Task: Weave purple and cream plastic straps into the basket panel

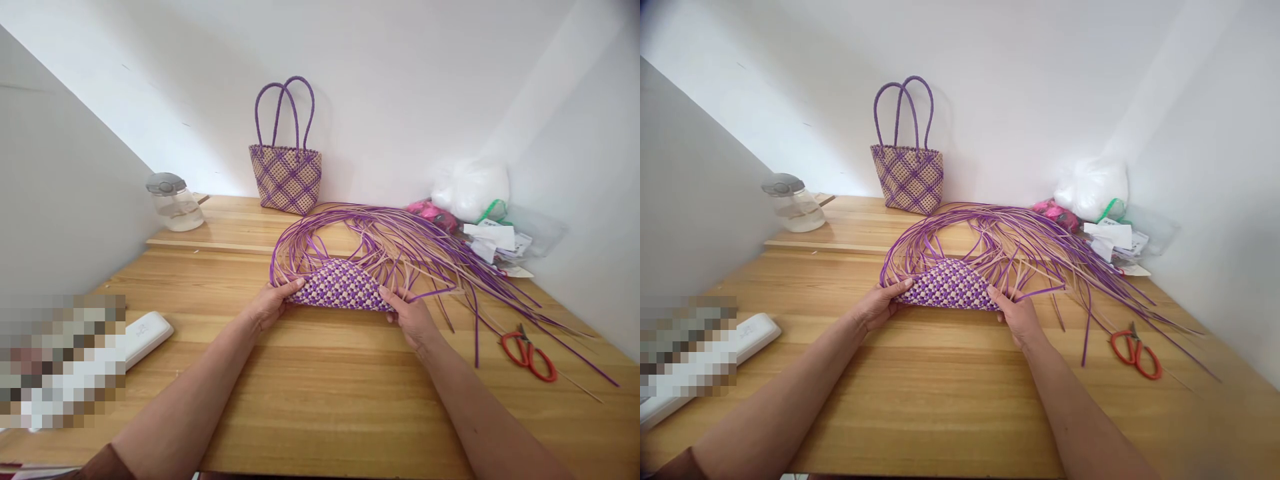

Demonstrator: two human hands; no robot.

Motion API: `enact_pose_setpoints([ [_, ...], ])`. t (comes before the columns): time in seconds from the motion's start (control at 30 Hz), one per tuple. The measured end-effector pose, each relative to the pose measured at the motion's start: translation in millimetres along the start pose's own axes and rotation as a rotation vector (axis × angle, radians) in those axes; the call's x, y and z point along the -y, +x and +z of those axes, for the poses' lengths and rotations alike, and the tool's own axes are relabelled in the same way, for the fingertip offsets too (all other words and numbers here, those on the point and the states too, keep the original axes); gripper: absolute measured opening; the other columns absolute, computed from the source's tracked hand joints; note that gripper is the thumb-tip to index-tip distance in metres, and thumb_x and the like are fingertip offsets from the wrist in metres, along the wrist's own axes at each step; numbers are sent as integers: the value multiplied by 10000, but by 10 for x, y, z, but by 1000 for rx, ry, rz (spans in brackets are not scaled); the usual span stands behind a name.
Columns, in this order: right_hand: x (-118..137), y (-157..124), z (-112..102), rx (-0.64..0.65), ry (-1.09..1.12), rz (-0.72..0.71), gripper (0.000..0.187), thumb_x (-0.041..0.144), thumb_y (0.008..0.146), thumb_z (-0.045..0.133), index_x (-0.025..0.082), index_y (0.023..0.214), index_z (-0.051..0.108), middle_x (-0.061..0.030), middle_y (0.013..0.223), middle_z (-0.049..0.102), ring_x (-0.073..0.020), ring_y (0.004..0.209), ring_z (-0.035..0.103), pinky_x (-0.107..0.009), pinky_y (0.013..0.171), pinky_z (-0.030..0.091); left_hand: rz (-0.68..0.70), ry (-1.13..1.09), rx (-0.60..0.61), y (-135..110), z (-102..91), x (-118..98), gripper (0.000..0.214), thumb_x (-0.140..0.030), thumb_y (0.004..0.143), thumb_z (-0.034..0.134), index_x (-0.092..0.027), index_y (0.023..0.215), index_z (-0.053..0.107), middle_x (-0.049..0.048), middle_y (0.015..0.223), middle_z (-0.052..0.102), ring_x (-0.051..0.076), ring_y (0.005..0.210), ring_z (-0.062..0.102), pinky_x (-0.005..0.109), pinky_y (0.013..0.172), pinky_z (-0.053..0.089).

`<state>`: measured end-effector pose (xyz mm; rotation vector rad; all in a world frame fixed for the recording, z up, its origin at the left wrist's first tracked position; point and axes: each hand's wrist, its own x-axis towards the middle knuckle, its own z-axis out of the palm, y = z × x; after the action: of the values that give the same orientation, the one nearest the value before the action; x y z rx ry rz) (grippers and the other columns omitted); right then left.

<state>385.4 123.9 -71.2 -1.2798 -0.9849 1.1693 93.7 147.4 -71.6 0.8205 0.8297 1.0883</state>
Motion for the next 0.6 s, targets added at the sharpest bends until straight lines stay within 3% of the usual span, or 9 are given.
enact_pose_setpoints([
  [0.13, -16, -6, 5, 5, 14, 23, 459, 521, 571, 866, 166, 683, 598, 17, 673, 547, -94, 576, 450, -195, 401, 349, -11, -6, -9, 8, 1, -2, 385, -309, 696, 837, -148, 1036, 754, 84, 1053, 756, 179, 884, 699, 275, 830, 572],
  [0.3, 16, -13, 15, -11, 30, -72, 459, 521, 580, 867, 164, 703, 604, 14, 681, 549, -98, 603, 488, -192, 433, 450, 49, -53, -34, 15, -21, 15, 338, -278, 672, 854, -159, 975, 761, 50, 960, 768, 148, 813, 695, 246, 800, 567],
  [0.47, 30, 1, 0, 30, 60, 132, 523, 511, 484, 906, 148, 768, 658, -24, 767, 612, -121, 658, 527, -187, 404, 447, -1, -26, -25, 10, -9, 27, 374, -269, 670, 853, -136, 1006, 758, 81, 1014, 763, 172, 856, 699, 269, 817, 571],
  [0.6, 32, -3, -7, 7, 83, 33, 479, 491, 506, 906, 156, 693, 619, 3, 699, 570, -106, 635, 503, -191, 422, 460, 36, -33, -32, 13, 0, 34, 395, -269, 665, 855, -138, 1024, 755, 80, 1015, 764, 173, 867, 702, 263, 830, 565],
])
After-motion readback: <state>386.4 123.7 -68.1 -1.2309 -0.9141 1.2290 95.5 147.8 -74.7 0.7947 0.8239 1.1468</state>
